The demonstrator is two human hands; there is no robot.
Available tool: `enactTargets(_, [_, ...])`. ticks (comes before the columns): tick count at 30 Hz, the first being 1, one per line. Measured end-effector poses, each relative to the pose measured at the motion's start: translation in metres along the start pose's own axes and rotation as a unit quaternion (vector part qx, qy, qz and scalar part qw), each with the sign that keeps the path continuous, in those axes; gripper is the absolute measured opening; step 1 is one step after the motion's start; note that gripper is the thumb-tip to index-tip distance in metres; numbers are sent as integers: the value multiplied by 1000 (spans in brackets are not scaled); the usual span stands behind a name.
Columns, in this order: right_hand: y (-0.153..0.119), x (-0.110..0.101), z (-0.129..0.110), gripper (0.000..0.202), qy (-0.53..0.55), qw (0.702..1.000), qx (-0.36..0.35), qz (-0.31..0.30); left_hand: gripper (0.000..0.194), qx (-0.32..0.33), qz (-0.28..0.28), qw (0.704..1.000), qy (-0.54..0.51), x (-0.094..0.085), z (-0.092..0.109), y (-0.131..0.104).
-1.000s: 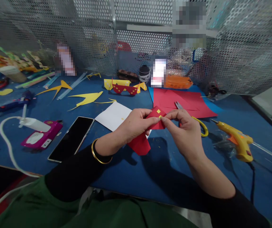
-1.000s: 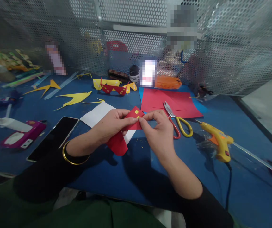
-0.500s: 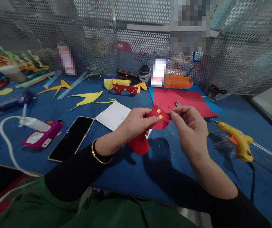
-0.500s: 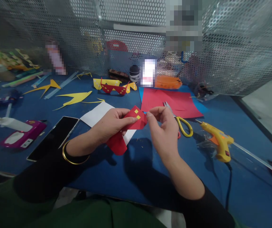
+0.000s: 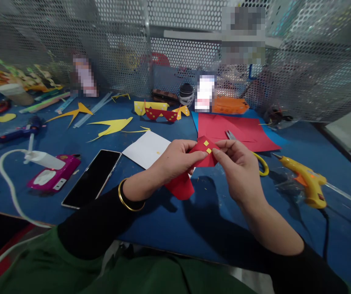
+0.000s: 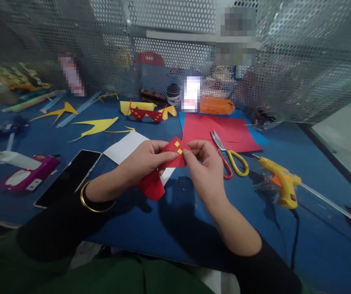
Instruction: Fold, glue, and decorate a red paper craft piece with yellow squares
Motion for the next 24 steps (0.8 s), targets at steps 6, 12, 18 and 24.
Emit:
enactTargets(6, [0,0,-1,16,-2,1000,-9,-2,23,1,-1,1000,-11,1,1,0])
enactTargets(12, [-1,0,-3,16,-13,1000,-10,0,23,-4,0,1000,-11,1,-1,1])
enactTargets(18, [-1,-1,-1,19,-10,1000,-1,-1,24,-10,-2,1000,-14,1,-1,0])
enactTargets(24, [0,0,-2,20,-9,1000,4,-1,23,-10,0,1000,-1,1,-1,1])
Point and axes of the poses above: each hand's wrist, its own y-axis towards the middle knuckle, its own x-axis out of the palm, z = x × y, the point moved 5 cm from there along y, towards the middle knuckle
